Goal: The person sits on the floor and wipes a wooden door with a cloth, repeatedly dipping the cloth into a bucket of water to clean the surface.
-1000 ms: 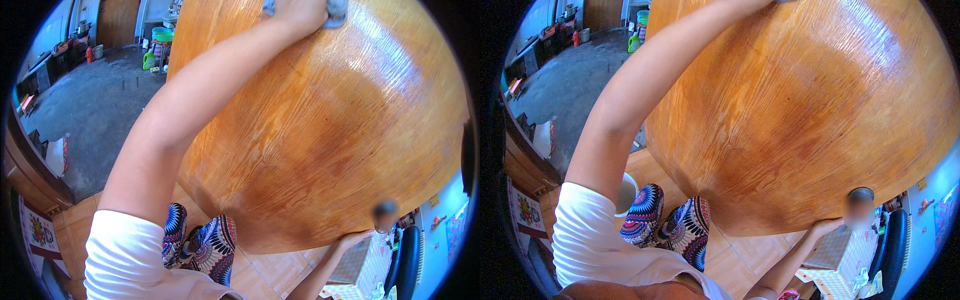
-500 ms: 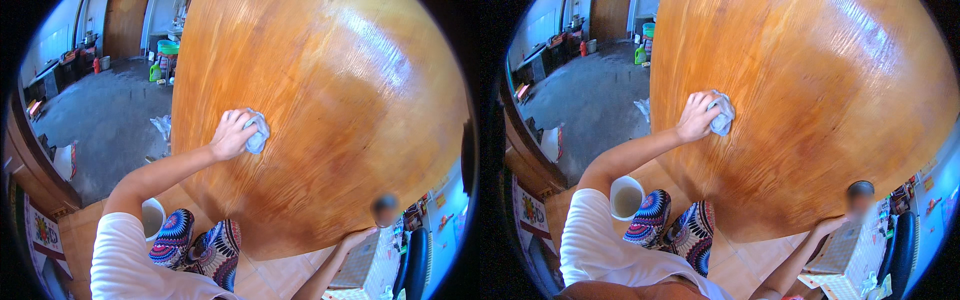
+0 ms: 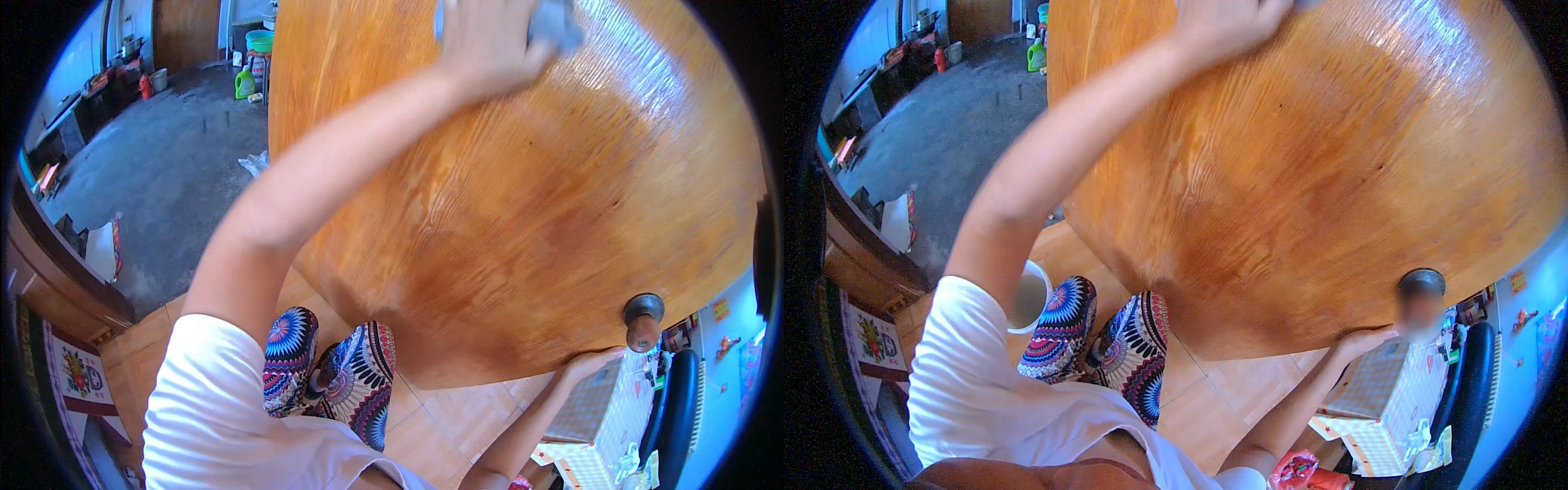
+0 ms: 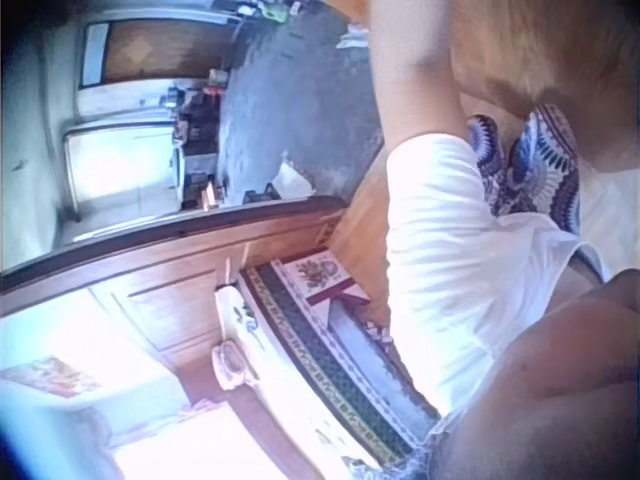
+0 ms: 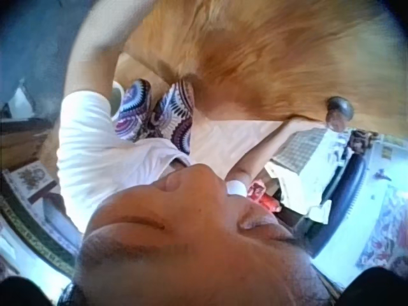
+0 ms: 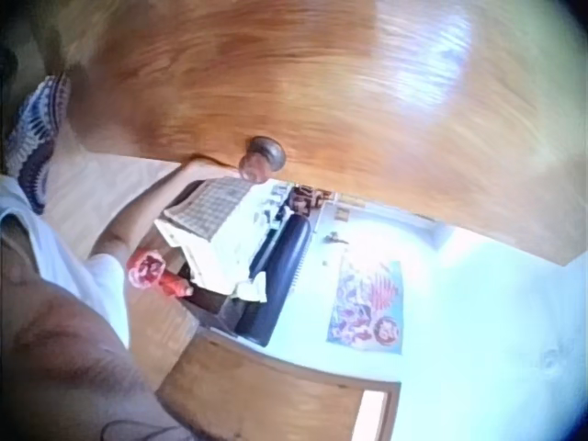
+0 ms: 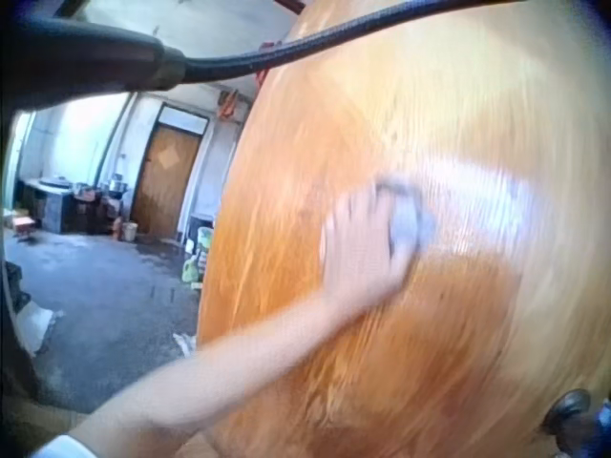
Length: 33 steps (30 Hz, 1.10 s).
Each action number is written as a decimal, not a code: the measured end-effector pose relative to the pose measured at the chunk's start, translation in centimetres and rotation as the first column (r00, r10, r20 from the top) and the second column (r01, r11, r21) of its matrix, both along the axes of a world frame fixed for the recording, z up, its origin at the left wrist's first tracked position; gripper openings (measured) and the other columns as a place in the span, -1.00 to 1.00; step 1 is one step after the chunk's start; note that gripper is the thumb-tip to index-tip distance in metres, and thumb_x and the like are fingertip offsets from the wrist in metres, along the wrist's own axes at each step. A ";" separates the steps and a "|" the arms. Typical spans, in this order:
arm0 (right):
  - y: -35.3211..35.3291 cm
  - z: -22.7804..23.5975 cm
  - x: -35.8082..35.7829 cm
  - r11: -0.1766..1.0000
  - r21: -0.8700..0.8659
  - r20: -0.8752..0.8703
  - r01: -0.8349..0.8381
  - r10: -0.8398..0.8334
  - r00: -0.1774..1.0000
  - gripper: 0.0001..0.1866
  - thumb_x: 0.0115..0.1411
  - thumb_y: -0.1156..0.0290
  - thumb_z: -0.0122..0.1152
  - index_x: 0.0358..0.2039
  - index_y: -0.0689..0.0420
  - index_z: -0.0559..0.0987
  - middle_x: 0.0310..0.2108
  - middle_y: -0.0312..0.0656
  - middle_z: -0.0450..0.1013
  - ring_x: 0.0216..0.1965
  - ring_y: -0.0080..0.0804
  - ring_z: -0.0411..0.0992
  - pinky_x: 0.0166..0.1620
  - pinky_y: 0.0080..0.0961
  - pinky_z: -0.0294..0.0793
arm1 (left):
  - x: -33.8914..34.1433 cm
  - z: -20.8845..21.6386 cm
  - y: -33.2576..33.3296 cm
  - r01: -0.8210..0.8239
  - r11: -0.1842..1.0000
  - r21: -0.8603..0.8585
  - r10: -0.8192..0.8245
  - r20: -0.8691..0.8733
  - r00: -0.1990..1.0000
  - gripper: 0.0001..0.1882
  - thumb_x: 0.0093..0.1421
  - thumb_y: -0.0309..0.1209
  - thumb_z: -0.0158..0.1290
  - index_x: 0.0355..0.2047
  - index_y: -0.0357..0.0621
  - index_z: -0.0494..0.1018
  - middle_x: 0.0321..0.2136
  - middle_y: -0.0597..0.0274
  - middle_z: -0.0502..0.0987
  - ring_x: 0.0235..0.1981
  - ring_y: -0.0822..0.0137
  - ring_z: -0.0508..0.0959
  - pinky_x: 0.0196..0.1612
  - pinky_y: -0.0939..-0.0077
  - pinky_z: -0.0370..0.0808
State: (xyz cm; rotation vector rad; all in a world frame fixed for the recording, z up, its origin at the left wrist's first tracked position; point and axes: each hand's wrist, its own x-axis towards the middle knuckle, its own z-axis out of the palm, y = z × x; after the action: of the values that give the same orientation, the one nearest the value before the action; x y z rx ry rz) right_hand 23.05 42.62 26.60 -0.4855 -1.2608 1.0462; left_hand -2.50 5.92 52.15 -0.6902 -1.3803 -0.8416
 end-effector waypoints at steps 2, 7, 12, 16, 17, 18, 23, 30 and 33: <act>0.1 0.0 -0.1 1.000 0.009 0.018 -0.025 0.025 1.000 -0.16 0.50 -0.19 -0.44 0.47 0.29 -0.05 0.50 -0.08 -0.07 0.45 -0.23 -0.01 0.46 -0.31 -0.08 | 0.4 -7.9 0.7 0.038 0.998 -0.050 -0.042 -0.081 0.996 -0.55 -0.03 -0.42 0.20 -0.06 0.08 0.51 0.08 0.08 0.41 0.19 -0.10 0.28 0.13 -0.15 0.27; 0.8 -0.3 -0.5 0.998 0.046 0.089 0.040 -0.044 0.995 -0.17 0.50 -0.18 -0.46 0.46 0.29 -0.01 0.49 -0.07 -0.04 0.43 -0.21 0.03 0.45 -0.30 -0.04 | -0.4 -31.4 -1.8 0.100 0.892 -0.440 -0.096 0.030 0.995 -0.71 -0.14 -0.31 0.25 -0.32 0.18 0.56 0.18 0.23 0.38 0.20 -0.02 0.28 0.22 -0.22 0.24; -1.1 0.8 -1.1 0.999 0.018 0.123 -0.046 0.043 0.991 -0.14 0.49 -0.21 -0.52 0.43 0.34 0.05 0.46 -0.04 0.03 0.41 -0.17 0.07 0.45 -0.29 -0.02 | 0.4 -41.1 -9.5 0.146 0.573 -0.807 0.005 0.182 0.983 -0.62 -0.09 -0.30 0.24 -0.18 0.25 0.58 0.12 0.32 0.41 0.20 0.11 0.32 0.21 0.00 0.31; -0.4 0.5 -1.1 0.997 0.054 0.036 -0.057 0.055 0.998 -0.08 0.45 -0.28 -0.46 0.41 0.36 0.09 0.44 -0.03 0.09 0.39 -0.15 0.10 0.43 -0.28 0.02 | -2.2 -32.5 -9.2 0.054 0.787 -0.615 0.106 0.220 0.970 -0.59 -0.04 -0.45 0.21 -0.12 0.14 0.57 0.14 0.20 0.41 0.19 0.01 0.35 0.17 0.05 0.35; -0.4 0.5 -0.7 0.997 0.049 0.025 -0.068 0.067 0.997 -0.09 0.45 -0.28 -0.45 0.41 0.35 0.08 0.44 -0.03 0.07 0.39 -0.16 0.09 0.44 -0.28 0.01 | -2.4 -27.5 -8.5 0.091 0.875 -0.476 -0.013 0.164 0.986 -0.60 -0.03 -0.53 0.17 -0.11 0.00 0.56 0.14 0.10 0.39 0.18 -0.06 0.34 0.19 0.03 0.34; -0.5 0.6 -0.6 0.995 0.044 0.014 -0.090 0.090 0.996 -0.09 0.45 -0.28 -0.45 0.42 0.34 0.07 0.45 -0.04 0.05 0.40 -0.16 0.08 0.44 -0.27 0.01 | -2.5 -22.9 -8.0 0.021 0.937 -0.349 0.027 0.131 0.991 -0.63 -0.01 -0.54 0.16 -0.13 -0.11 0.54 0.15 0.02 0.37 0.19 -0.12 0.32 0.21 -0.01 0.32; -0.5 0.5 -0.5 1.000 0.030 -0.014 -0.003 0.004 1.000 -0.11 0.46 -0.27 -0.44 0.44 0.30 0.02 0.49 -0.07 -0.06 0.45 -0.19 -0.01 0.47 -0.27 -0.08 | -2.3 -7.1 -5.6 0.137 0.985 0.104 -0.120 -0.151 0.981 -0.55 0.15 -0.49 -0.01 0.09 -0.20 0.38 0.06 -0.15 0.42 0.18 -0.20 0.33 0.29 -0.03 0.22; -2.1 0.8 0.2 0.996 0.045 0.014 0.081 -0.081 0.997 -0.12 0.46 -0.25 -0.46 0.49 0.23 -0.14 0.53 -0.12 -0.23 0.50 -0.23 -0.13 0.51 -0.22 -0.20 | -3.4 -23.4 -4.5 0.042 0.999 0.036 -0.045 0.096 0.994 -0.36 0.00 -0.47 0.27 0.14 0.08 0.41 0.21 0.05 0.33 0.25 -0.21 0.26 0.27 -0.11 0.23; -1.6 1.2 -0.8 0.996 0.002 -0.036 -0.087 0.087 0.996 -0.10 0.44 -0.28 -0.40 0.46 0.26 -0.02 0.50 -0.09 -0.08 0.46 -0.17 -0.02 0.48 -0.21 -0.09 | -2.7 -36.8 -6.0 0.013 0.997 -0.082 0.019 0.377 0.926 -0.40 0.03 -0.54 0.20 0.14 -0.03 0.39 0.22 0.00 0.35 0.28 -0.16 0.26 0.30 -0.11 0.22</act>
State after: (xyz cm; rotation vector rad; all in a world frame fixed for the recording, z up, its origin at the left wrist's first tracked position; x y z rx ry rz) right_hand 22.26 41.04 27.76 -0.4128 -1.2594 1.1234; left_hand -5.23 -0.11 15.36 -0.6083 -1.7711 -0.9533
